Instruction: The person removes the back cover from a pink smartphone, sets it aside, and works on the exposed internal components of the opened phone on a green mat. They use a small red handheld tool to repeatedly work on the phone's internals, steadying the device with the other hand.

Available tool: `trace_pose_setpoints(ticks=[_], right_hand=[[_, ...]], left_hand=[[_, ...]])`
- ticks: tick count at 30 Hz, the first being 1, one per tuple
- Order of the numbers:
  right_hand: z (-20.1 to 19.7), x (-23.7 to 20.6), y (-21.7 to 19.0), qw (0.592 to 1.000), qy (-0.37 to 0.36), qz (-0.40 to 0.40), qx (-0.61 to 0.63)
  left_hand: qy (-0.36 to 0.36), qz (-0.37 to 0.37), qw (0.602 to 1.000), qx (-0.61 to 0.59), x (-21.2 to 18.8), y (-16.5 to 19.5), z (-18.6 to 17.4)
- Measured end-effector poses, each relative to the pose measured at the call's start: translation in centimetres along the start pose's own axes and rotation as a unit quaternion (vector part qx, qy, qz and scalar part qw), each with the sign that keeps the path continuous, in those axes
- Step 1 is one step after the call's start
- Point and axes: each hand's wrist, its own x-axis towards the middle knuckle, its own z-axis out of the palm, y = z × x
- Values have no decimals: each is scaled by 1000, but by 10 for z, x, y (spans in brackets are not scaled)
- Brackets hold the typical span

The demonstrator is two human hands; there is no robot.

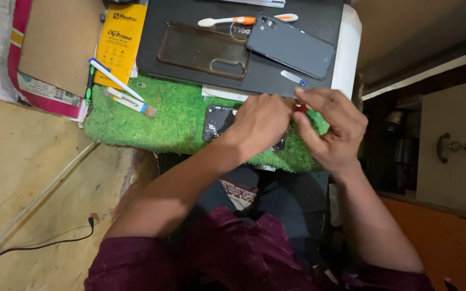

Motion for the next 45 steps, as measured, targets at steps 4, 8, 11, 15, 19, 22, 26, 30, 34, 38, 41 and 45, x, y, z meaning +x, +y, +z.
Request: trace_pose_setpoints(ticks=[4, 8, 11, 15, 19, 22, 26, 30, 34, 38, 41, 45], right_hand=[[3, -1, -1, 995, 28, 45, -79], [0, 0, -3, 997, 20, 60, 52], [0, -1, -4, 999, 11, 34, 38], [4, -3, -4, 993, 30, 82, -77], [4, -4, -1, 996, 39, 70, 42], [4, -5, 0, 997, 30, 40, 52], [4, -5, 0, 998, 41, 23, -47], [4, -4, -2, 994, 45, 72, 64], [3, -3, -4, 999, 28, 31, 6], [4, -3, -3, 997, 40, 39, -47], [3, -3, -3, 996, 41, 76, 35], [0, -4, -6, 999, 13, 32, 14]], left_hand=[[-8, 4, 1000, 0, 2, -1, 2], [11, 31, 998, 53, 2, -3, 8], [19, 38, 998, 49, 2, -5, 12], [34, 13, 999, 0, 4, -4, 16], [20, 20, 998, 62, 4, -4, 16], [8, 44, 992, 115, 3, -5, 16], [35, -3, 999, -24, 2, -6, 16], [89, 81, 990, 71, -3, -8, 19], [84, 95, 987, 101, -3, -9, 18], [107, 85, 989, 54, -4, -6, 16], [66, 63, 994, 63, -5, -5, 15], [90, 72, 992, 56, -5, -5, 15]])
